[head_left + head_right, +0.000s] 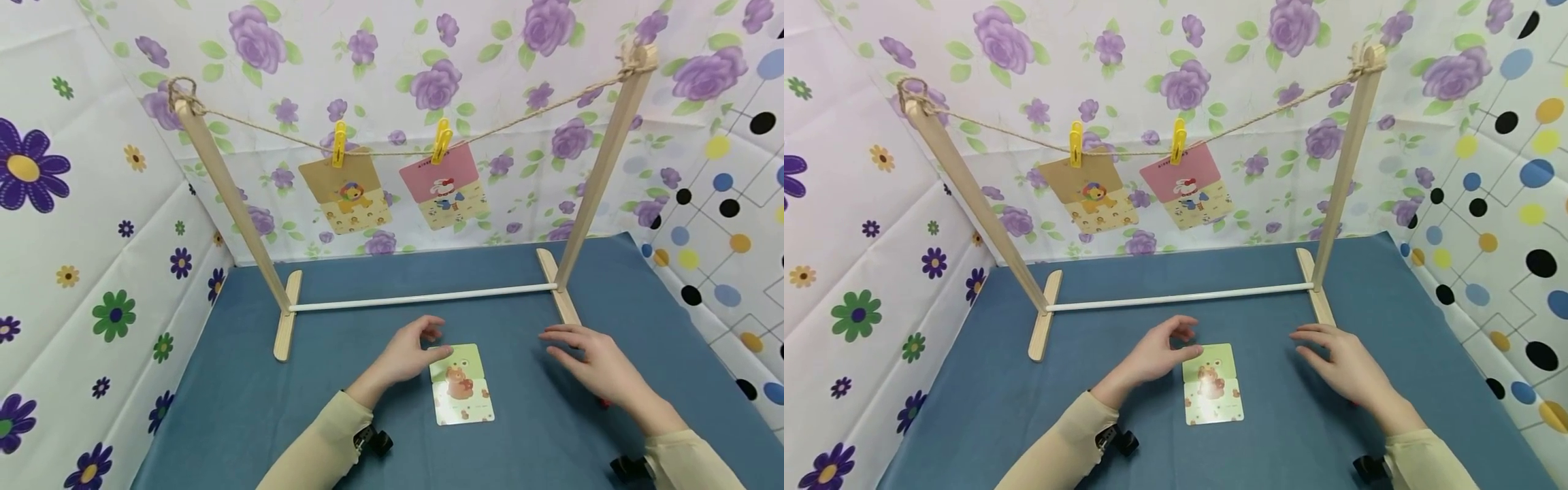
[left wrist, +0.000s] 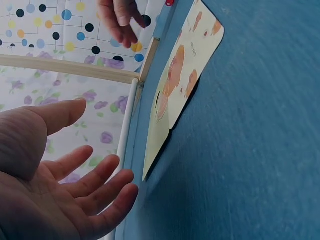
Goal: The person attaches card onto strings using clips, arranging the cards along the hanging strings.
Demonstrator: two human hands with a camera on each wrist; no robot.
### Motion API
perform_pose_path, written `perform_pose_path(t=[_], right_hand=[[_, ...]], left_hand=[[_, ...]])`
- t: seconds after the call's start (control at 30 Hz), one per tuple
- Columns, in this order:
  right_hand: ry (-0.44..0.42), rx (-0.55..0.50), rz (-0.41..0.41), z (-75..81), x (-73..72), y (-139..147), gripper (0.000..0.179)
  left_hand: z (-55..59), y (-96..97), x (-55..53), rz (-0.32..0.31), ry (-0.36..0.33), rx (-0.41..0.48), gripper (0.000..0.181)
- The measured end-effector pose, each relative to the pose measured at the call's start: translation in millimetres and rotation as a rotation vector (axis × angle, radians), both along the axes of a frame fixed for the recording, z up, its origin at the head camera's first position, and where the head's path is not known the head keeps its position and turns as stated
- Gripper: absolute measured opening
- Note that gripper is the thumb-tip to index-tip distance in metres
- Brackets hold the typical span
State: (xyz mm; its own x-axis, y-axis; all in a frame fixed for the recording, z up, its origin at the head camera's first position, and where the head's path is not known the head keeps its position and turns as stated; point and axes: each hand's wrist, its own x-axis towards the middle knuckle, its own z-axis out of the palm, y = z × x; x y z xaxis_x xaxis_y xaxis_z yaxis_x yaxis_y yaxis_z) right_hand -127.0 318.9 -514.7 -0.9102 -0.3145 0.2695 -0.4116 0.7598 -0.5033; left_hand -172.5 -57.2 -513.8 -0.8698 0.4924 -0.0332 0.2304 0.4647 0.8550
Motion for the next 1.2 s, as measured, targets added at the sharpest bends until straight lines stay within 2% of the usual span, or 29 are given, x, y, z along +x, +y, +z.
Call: perform_pose_path(t=[0.17,0.37,0.6,0.83,1.03,1.2], right_hand=[[0.009,0.011,-0.024,-6.7,7.5,10.7,0.028],[-0.005,0.053,-0.013,-10.6,10.2,21.7,0.030],[-0.116,0.083,0.008,-6.7,17.5,40.4,0.040],[-0.132,0.149,0.054,-4.4,21.6,57.7,0.051],[-0.236,0.174,0.078,-3.8,23.2,66.7,0.066],[-0.335,0.213,0.107,-1.8,21.5,69.7,0.071]], left_hand=[[2.3,5.9,-3.0,-0.008,0.021,-0.030,0.059],[0.4,13.5,-5.5,-0.036,0.063,-0.124,0.067],[-1.5,23.1,-2.3,-0.074,0.097,-0.262,0.085],[-3.5,28.8,1.3,-0.092,0.156,-0.429,0.097],[-1.6,30.7,3.7,-0.102,0.183,-0.508,0.104],[-0.7,32.4,4.1,-0.096,0.215,-0.556,0.105]])
